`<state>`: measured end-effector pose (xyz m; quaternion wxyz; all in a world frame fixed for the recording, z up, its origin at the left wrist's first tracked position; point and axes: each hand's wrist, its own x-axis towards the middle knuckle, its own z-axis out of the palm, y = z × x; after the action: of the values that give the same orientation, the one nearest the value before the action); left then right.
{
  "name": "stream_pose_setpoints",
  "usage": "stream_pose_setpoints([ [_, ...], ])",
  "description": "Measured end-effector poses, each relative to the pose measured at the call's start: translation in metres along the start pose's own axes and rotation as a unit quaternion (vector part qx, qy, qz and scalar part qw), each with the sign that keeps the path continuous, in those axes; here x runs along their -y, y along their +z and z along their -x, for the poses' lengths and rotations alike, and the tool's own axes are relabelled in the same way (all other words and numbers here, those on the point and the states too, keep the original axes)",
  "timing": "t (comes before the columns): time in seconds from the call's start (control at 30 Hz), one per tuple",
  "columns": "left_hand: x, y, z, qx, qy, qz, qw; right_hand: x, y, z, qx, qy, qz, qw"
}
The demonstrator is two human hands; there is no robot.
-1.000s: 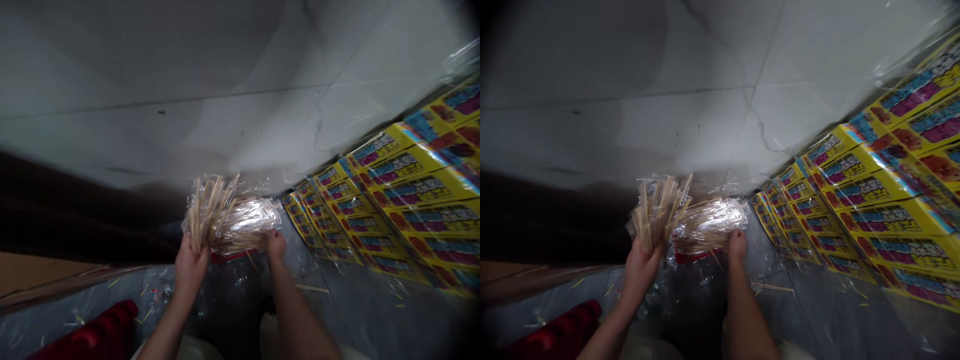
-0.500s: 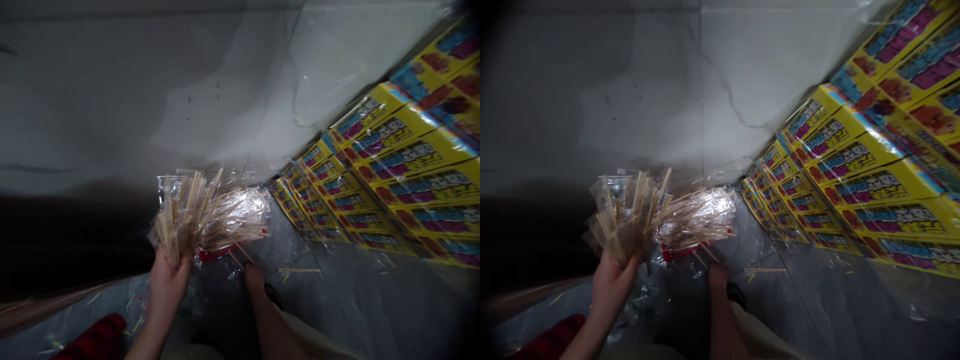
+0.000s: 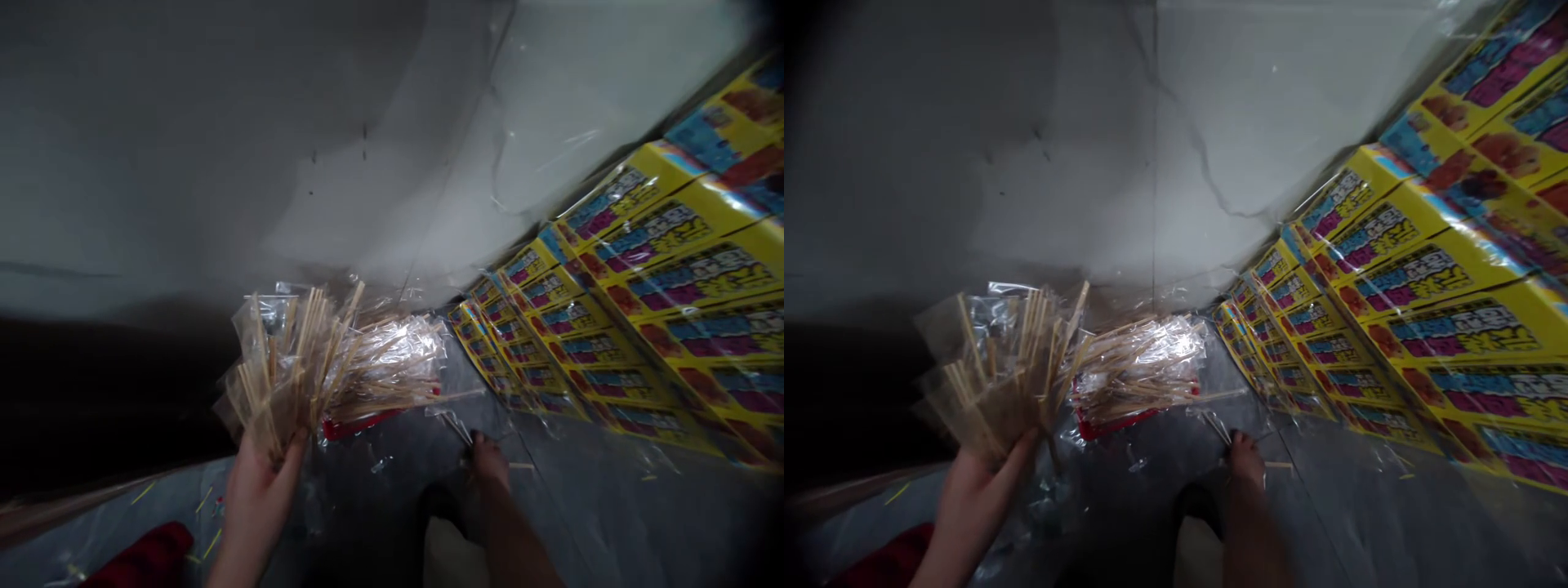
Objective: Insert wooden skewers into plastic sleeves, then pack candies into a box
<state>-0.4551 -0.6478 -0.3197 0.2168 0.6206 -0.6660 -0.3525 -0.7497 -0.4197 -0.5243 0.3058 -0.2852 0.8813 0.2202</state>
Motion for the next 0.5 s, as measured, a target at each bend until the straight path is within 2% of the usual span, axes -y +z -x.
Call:
stream_pose_setpoints([
  [0.13, 0.000, -0.002, 0.001, -0.013, -0.013, 0.006, 1.000, 0.002, 0.016, 0.000, -0.016, 0.016, 0.020, 1.000],
  [0.23, -0.001, -0.002, 0.000, -0.013, -0.010, 0.009, 1.000, -0.002, 0.018, 0.004, -0.026, -0.016, 0.033, 0.999],
  [0.4, -0.003, 0.001, -0.002, 0.003, -0.030, 0.012, 0.999, -0.014, -0.001, 0.004, -0.030, -0.153, 0.047, 0.987],
  [0.5, -0.008, 0.006, 0.000, 0.008, -0.028, 0.023, 0.999, -0.006, -0.021, -0.011, -0.045, -0.210, 0.047, 0.976],
])
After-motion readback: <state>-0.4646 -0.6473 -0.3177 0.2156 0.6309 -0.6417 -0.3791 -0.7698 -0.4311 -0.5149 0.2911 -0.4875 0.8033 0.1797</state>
